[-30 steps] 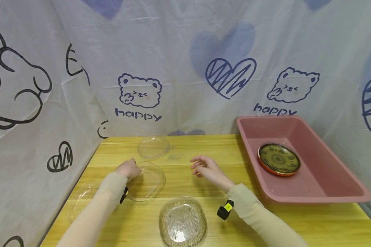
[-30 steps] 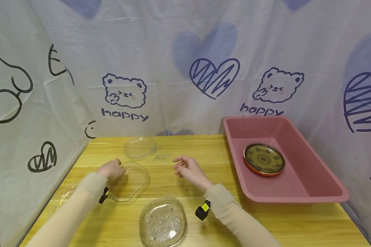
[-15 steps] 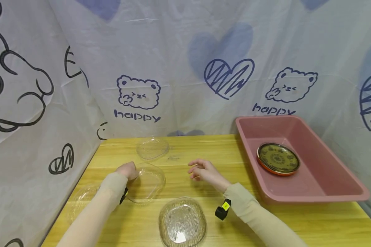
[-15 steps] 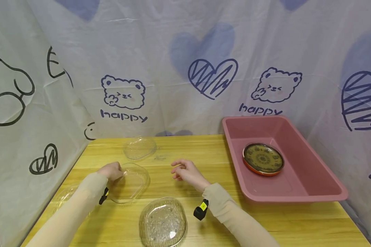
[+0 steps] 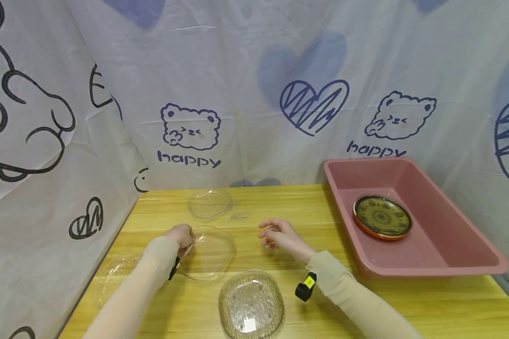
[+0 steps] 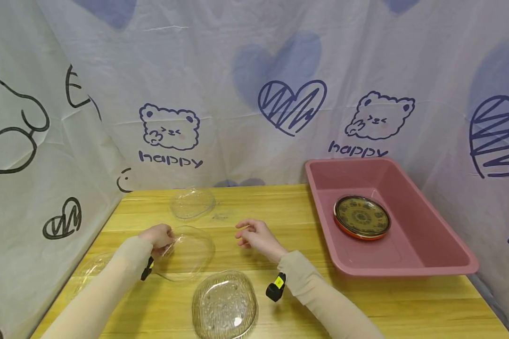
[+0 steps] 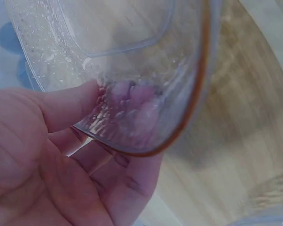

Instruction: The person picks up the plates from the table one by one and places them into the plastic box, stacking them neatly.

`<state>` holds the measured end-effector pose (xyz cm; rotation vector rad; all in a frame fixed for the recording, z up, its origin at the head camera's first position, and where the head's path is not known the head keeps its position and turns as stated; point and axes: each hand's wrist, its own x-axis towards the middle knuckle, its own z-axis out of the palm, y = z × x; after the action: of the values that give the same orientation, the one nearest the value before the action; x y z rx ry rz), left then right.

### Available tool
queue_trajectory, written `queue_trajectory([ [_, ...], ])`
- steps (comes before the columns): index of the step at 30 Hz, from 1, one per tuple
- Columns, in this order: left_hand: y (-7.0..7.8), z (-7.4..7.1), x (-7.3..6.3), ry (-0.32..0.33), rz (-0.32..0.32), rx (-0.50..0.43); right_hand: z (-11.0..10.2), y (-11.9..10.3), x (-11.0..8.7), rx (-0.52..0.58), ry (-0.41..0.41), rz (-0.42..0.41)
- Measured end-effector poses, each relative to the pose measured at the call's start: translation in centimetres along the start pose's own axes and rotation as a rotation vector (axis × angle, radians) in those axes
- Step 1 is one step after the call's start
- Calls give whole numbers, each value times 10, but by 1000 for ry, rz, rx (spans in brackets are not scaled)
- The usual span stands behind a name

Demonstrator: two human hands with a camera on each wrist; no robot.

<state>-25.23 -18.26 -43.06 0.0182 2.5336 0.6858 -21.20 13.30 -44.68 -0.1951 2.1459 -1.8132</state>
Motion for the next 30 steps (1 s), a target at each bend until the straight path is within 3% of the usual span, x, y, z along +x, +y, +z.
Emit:
queue_trajectory([
  [8,7,4,2,-21,0,-81,0,2,-1,30,35,-19],
  [11,10,3,3,-28,27,-93,-1,3,-1,30,39,-24],
  [17,17,0,5,42,140,32,-2,5,-1,41,54,-16],
  [20,21,0,8,99,184,68,-2,8,1,59,105,-26],
  [25,30,4,15,141,221,-65,-3,9,3,111,231,-59],
  [30,45,9,16,162,230,-201,-7,11,4,124,300,-38],
])
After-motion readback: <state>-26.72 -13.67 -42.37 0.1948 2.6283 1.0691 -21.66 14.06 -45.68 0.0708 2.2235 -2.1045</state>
